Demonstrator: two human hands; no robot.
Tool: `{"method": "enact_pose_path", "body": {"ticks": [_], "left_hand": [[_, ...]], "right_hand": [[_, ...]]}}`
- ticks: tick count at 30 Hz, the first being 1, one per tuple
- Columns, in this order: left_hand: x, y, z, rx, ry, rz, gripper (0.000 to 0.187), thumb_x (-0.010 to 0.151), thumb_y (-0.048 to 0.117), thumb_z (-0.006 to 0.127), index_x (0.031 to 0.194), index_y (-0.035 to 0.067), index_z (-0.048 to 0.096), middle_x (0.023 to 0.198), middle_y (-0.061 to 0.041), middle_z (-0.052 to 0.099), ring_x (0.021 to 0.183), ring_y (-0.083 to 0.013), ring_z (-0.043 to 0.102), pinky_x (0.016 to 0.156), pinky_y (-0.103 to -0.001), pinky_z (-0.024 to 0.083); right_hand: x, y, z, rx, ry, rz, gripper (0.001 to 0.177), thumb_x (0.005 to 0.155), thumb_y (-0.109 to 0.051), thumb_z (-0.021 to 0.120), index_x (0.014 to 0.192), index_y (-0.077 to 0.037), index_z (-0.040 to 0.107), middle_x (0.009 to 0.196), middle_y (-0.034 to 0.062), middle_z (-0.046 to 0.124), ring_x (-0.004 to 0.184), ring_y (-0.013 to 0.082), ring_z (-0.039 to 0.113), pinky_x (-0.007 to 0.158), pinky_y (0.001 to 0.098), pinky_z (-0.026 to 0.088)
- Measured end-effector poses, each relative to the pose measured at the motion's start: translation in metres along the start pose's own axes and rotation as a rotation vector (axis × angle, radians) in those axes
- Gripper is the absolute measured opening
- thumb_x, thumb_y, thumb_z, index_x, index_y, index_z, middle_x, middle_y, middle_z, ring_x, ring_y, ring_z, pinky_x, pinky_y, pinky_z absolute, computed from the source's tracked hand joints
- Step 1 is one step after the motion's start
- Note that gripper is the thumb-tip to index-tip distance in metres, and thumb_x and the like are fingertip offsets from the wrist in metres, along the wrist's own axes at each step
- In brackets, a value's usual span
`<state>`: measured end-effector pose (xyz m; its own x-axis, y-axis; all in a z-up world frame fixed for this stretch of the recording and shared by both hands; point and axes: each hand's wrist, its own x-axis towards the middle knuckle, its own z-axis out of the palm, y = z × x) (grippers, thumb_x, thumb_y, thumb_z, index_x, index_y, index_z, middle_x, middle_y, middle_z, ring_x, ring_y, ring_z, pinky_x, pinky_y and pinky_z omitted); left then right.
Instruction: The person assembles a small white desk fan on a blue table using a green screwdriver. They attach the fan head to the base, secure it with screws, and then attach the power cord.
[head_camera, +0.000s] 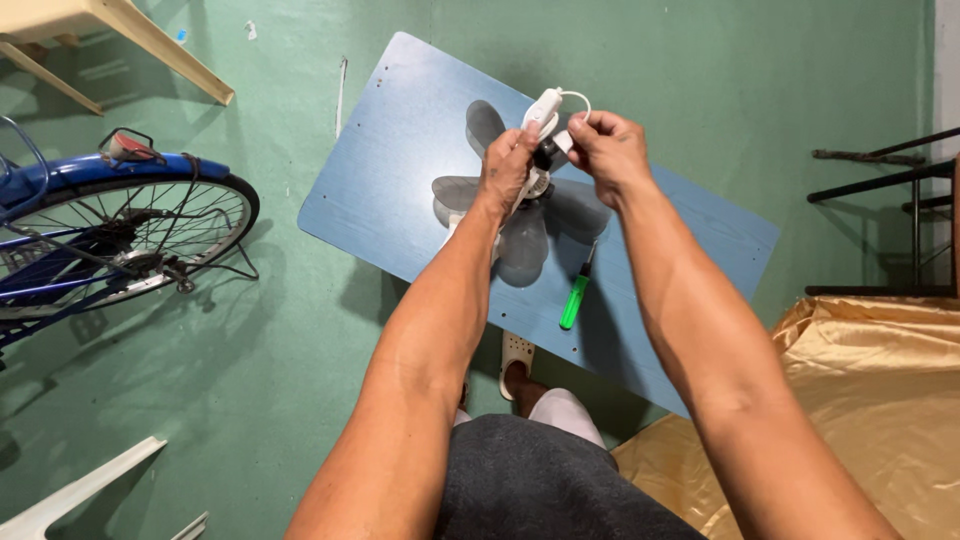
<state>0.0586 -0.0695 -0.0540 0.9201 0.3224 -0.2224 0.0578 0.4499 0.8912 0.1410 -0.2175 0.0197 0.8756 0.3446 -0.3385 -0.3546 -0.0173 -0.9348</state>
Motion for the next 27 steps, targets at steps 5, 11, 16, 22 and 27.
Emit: {"method": "enact_pose_path", "body": {"ticks": [5, 11, 16, 22, 27], "left_hand": [[-0.007, 0.016, 0.008, 0.249, 0.096, 0.078, 0.049, 0.100, 0.050, 0.061, 0.085, 0.003, 0.067, 0.071, 0.000, 0.059, 0.065, -0.0088, 0.051, 0.055, -0.028, 0.044], [-0.013, 0.014, 0.004, 0.514, 0.145, 0.163, 0.047, 0.102, 0.048, 0.052, 0.087, 0.005, 0.065, 0.070, -0.008, 0.064, 0.065, -0.0172, 0.060, 0.060, -0.035, 0.049], [-0.009, 0.004, 0.008, 0.535, 0.222, 0.226, 0.052, 0.105, 0.050, 0.047, 0.088, 0.003, 0.064, 0.077, -0.011, 0.068, 0.071, -0.0220, 0.063, 0.067, -0.038, 0.051], [-0.012, 0.012, 0.007, 0.511, 0.211, 0.098, 0.054, 0.091, 0.055, 0.067, 0.092, 0.001, 0.069, 0.077, -0.011, 0.070, 0.073, -0.0187, 0.065, 0.067, -0.035, 0.053], [-0.017, 0.024, 0.003, 0.356, 0.180, 0.119, 0.040, 0.089, 0.040, 0.070, 0.097, 0.001, 0.071, 0.080, -0.005, 0.070, 0.073, -0.0133, 0.062, 0.064, -0.032, 0.053]], "right_hand": [[-0.003, 0.004, 0.025, 0.189, 0.134, 0.087, 0.010, 0.095, -0.016, 0.072, 0.095, -0.006, 0.071, 0.084, 0.0028, 0.073, 0.067, 0.0103, 0.067, 0.058, 0.0235, 0.056], [-0.005, 0.001, 0.031, 0.104, 0.055, 0.156, 0.014, 0.088, -0.015, 0.077, 0.092, -0.011, 0.064, 0.078, 0.0002, 0.066, 0.062, 0.0090, 0.061, 0.053, 0.0268, 0.049], [0.004, 0.000, 0.036, 0.044, 0.093, 0.145, 0.014, 0.079, 0.000, 0.069, 0.090, -0.006, 0.064, 0.076, 0.0049, 0.067, 0.061, 0.0152, 0.064, 0.055, 0.0316, 0.053], [0.006, 0.009, 0.040, 0.068, 0.097, 0.092, 0.016, 0.079, 0.002, 0.074, 0.088, -0.003, 0.062, 0.076, 0.0071, 0.067, 0.061, 0.0169, 0.067, 0.056, 0.0331, 0.057], [0.011, 0.014, 0.030, 0.130, 0.039, 0.008, 0.016, 0.081, 0.004, 0.070, 0.096, -0.001, 0.067, 0.081, 0.0082, 0.069, 0.060, 0.0134, 0.061, 0.053, 0.0286, 0.048]]}}
